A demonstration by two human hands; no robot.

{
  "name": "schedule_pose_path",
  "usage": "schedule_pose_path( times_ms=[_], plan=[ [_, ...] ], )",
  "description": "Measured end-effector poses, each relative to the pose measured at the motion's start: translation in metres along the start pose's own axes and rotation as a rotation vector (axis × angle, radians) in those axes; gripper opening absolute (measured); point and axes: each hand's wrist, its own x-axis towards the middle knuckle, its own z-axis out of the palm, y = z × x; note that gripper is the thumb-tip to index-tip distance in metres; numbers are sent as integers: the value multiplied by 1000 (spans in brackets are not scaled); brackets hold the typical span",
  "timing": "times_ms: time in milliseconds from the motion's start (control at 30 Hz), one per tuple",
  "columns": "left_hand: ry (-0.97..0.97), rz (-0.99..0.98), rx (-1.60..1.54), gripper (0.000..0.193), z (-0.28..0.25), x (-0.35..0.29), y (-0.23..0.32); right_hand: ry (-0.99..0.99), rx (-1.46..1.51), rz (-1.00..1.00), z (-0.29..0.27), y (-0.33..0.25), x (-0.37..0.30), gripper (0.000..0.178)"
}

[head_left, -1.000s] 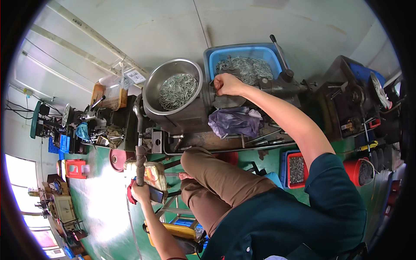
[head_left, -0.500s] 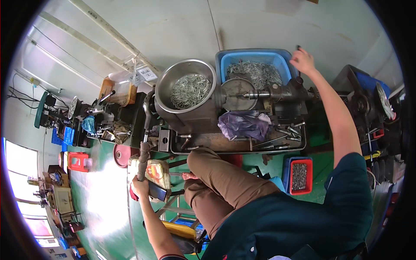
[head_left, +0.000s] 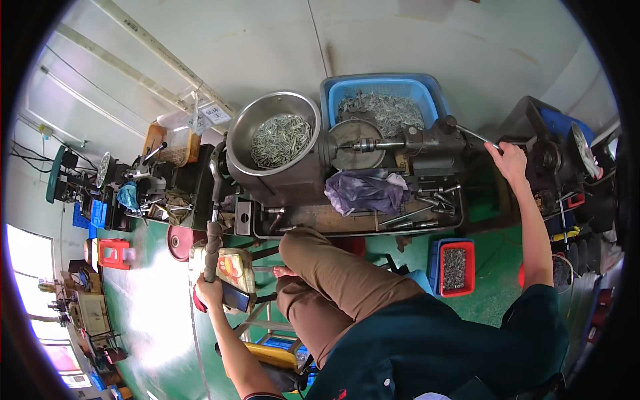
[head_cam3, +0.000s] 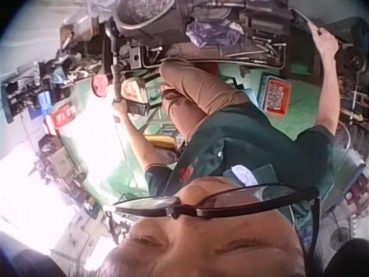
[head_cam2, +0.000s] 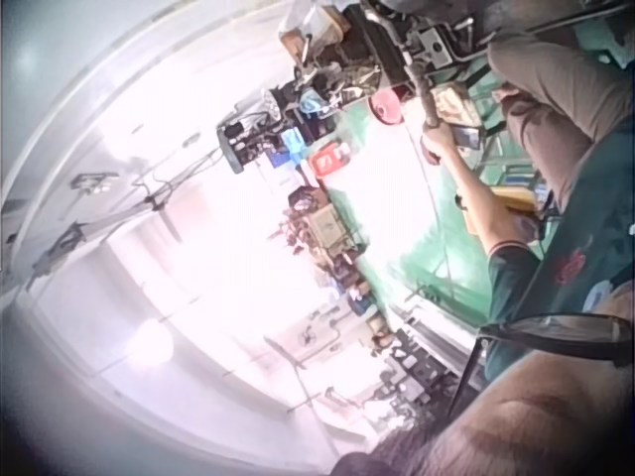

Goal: The person machines small metal pins by repeatedly picking them from a bowl, inserting them into a machine spindle, and operating the lever by hand. The person then adjusts parts of the machine before standing up.

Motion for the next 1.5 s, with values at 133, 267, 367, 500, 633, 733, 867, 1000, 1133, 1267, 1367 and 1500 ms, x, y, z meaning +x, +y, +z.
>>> schedule_pose_path(
  times_ms=[133, 267, 367, 500, 633, 733, 867, 1000, 1133, 1267, 1367, 1500],
  plan=[
    [-16, -15, 0, 17, -2, 0, 2, 0, 0, 23, 1, 1, -2, 55],
    [-18, -8, -6, 19, 2, 0, 3, -33, -8, 48, -3, -1, -1, 56],
    [-11, -7, -2, 20, 3, 1, -1, -49, -14, 71, -2, -2, -2, 57],
    [15, -32, -16, 23, 3, -1, 0, -70, -19, 86, 1, -3, -1, 58],
    [-32, -32, -28, 27, 10, 0, -10, -131, -5, 131, -10, -9, -2, 58],
    [33, -24, 53, 28, 2, -21, 14, -86, 42, 76, 2, -5, -2, 59],
    [50, -5, -48, 23, 0, -46, 40, 416, -127, -45, 22, -16, 27, 31],
    [54, -35, -116, 20, 8, -81, 68, 363, 182, -168, 27, -109, 65, 21],
    [54, -71, -163, 20, 16, -85, 69, -215, 558, -355, 45, -218, 68, 14],
    [41, -107, -139, 20, 12, -83, 73, -601, 828, -486, 68, -266, 64, 17],
    [45, -112, -129, 20, 11, -83, 74, -703, 840, -485, 80, -278, 61, 19],
    [60, -123, -114, 22, 10, -83, 76, -690, 894, -503, 88, -281, 60, 20]
  ],
)
